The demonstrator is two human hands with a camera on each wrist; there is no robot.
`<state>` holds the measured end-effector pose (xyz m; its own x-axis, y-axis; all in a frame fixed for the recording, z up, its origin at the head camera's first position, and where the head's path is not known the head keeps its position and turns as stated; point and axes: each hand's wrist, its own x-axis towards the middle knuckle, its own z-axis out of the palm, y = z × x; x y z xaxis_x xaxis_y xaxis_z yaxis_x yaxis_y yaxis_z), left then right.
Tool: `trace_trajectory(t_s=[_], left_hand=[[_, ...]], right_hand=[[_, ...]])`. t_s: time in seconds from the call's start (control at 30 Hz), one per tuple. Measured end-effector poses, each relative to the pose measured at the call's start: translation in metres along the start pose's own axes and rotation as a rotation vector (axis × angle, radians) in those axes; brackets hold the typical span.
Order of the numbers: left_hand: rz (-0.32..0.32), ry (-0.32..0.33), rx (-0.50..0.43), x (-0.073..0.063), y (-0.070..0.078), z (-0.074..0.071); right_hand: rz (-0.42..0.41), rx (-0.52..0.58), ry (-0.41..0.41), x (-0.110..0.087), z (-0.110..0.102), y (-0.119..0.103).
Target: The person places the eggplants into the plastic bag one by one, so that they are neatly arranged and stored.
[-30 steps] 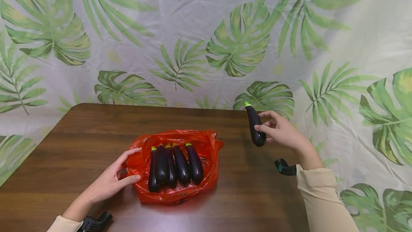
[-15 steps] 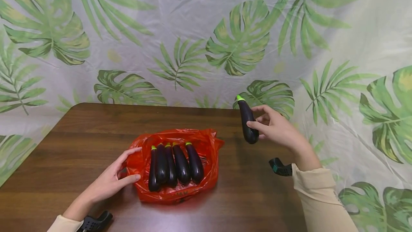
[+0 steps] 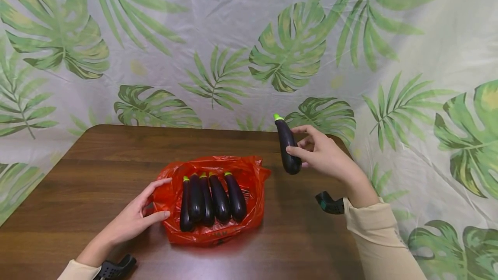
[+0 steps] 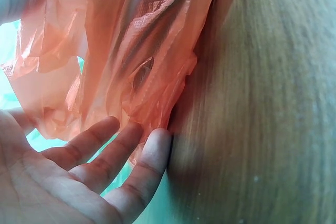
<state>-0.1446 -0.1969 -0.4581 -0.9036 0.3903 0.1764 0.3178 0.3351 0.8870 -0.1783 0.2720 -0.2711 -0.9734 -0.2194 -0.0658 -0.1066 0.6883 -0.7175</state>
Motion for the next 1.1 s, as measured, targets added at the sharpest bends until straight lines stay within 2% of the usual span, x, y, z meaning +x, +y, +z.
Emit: trace_trajectory(t_s=[0.7,1.1], left_hand=[[0.009,-0.003,-0.010,0.000,0.001,0.000],[0.018,-0.002,-0.015,0.000,0.000,0.000]], right_hand=[[-0.064,0.054,-0.060,0.004,0.024,-0.029],[-0.088,0.034,-0.108,0.011,0.046,-0.041]])
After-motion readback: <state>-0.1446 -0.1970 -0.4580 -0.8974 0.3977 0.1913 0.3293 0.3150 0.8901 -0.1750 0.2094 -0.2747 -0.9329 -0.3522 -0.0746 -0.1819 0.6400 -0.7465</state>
